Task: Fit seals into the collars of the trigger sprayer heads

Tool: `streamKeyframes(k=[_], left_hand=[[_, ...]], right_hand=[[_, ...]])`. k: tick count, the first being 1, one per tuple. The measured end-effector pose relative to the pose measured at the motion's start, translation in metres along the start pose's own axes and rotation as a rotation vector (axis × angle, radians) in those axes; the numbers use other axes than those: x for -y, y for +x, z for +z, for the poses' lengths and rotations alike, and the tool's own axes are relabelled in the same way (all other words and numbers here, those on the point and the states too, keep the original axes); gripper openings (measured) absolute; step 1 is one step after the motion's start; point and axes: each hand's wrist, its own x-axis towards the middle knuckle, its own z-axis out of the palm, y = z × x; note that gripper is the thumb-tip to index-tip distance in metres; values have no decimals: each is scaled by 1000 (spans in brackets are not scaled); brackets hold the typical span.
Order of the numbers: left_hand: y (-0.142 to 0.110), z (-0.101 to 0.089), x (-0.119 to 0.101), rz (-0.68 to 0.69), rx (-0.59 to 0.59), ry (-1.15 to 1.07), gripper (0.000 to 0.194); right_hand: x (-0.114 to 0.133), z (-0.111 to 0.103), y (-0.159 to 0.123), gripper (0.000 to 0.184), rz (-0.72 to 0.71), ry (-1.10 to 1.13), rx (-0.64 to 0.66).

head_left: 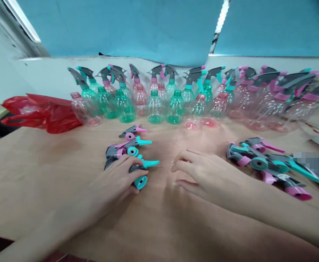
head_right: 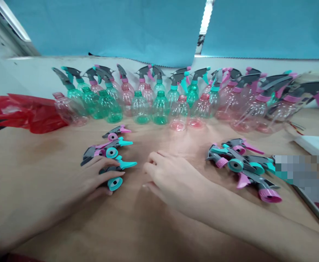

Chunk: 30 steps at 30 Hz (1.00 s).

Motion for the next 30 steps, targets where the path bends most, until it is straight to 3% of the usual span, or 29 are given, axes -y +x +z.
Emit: streamKeyframes(k=[3, 6, 9, 12, 15, 19, 26, 30], left_hand=[[11, 5, -7, 37, 121, -42, 13], [23, 15, -27, -4, 128, -262, 22], [33, 32, -49, 42, 18, -478, 22], [44, 51, -61, 55, -77, -583, 15], [57, 60, -64, 52, -117, -613, 7], [66, 58, -62, 92, -122, -610, 21], [59, 63, -55, 228, -239, -571, 30], [57, 64, -53, 253, -235, -601, 34]], right_hand=[[-1, -9, 1, 16, -35, 41, -28], [-5, -20, -5, 15, -3, 87, -82], [-12, -30, -15, 14, 80, 106, -83], [-20, -35, -23, 11, 68, 99, -30], [-26, -36, -25, 11, 17, 108, -5], [-29, -37, -24, 16, -37, 126, -19], [-31, -35, -27, 16, -73, 164, 8], [-31, -35, -26, 18, -93, 181, 21]])
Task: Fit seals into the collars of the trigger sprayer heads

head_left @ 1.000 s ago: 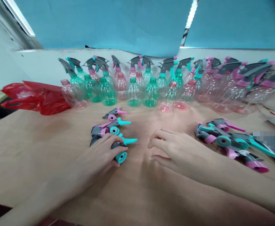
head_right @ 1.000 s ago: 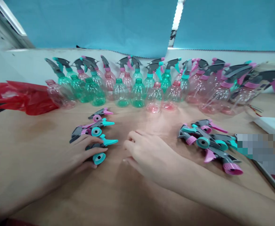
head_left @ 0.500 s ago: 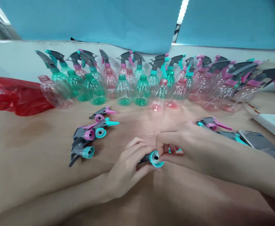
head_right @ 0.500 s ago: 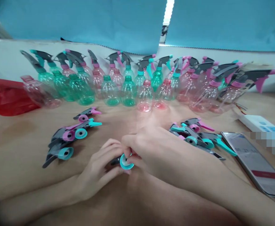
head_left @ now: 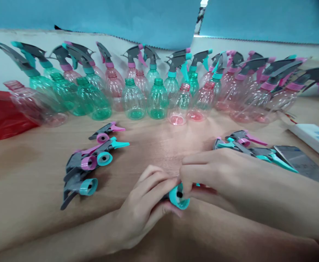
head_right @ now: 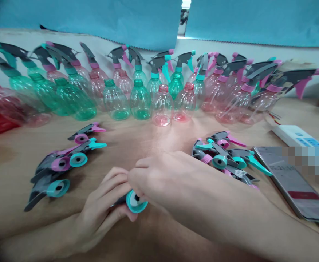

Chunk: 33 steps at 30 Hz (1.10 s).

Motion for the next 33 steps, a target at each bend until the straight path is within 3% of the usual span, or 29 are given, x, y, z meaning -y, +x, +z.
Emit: streamKeyframes(k=[7, 13, 21, 26, 31, 33], left_hand=[[0, -4, -2, -25, 7, 3, 31], [-2, -2, 0, -148, -39, 17, 29], [2, -5, -1, -169, -29, 43, 33], [4, -7, -2, -183, -34, 33, 36], [4, -7, -3, -181, -49, 25, 39], [4, -7, -3, -180, -60, 35, 39]], right_hand=[[2, -3, 4, 20, 0, 148, 52], [6, 10, 1, 22, 11, 177, -168], [9, 14, 3, 23, 89, 207, -255], [18, 10, 3, 29, 104, 219, -224], [21, 8, 5, 47, 92, 302, -159], [20, 8, 6, 44, 64, 295, -151]])
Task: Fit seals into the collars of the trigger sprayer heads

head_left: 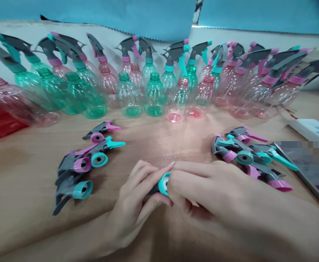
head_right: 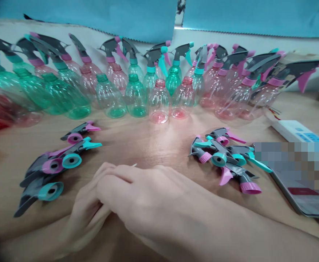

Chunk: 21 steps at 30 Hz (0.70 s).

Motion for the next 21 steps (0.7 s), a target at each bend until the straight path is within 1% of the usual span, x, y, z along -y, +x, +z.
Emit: streamKeyframes(k=[2, 3, 4, 5, 7, 9, 11, 13, 16, 17, 21], left_hand=[[0, 0, 1, 3, 1, 7, 39], [0, 1, 1, -2, 6, 9, 38], [0, 1, 1, -7, 12, 8, 37], [0, 1, 2, -13, 17, 7, 37], [-1, 2, 3, -28, 25, 4, 35], [-1, 2, 3, -38, 27, 2, 32], [-2, 2, 4, -36, 28, -8, 31], [-3, 3, 4, -15, 24, -22, 32], [-4, 4, 4, 6, 21, -40, 34], [-5, 5, 4, -6, 15, -41, 33], [-6, 6, 3, -42, 9, -48, 33]], right_hand=[[-2, 0, 1, 34, -13, -35, 7], [-3, 0, 1, 29, -39, -49, -10], [-4, 1, 2, 28, -16, -88, -12], [-4, 2, 2, 27, -42, -114, -23], [-5, 5, 3, 23, -62, -183, -53], [-3, 9, 3, 18, -61, -287, -126], [2, 15, 3, 18, -34, -426, -231], [7, 20, 0, 18, -40, -530, -292], [13, 30, -6, 21, -103, -599, -308], [14, 33, -8, 22, -114, -622, -318], [13, 42, -14, 26, -104, -702, -382]])
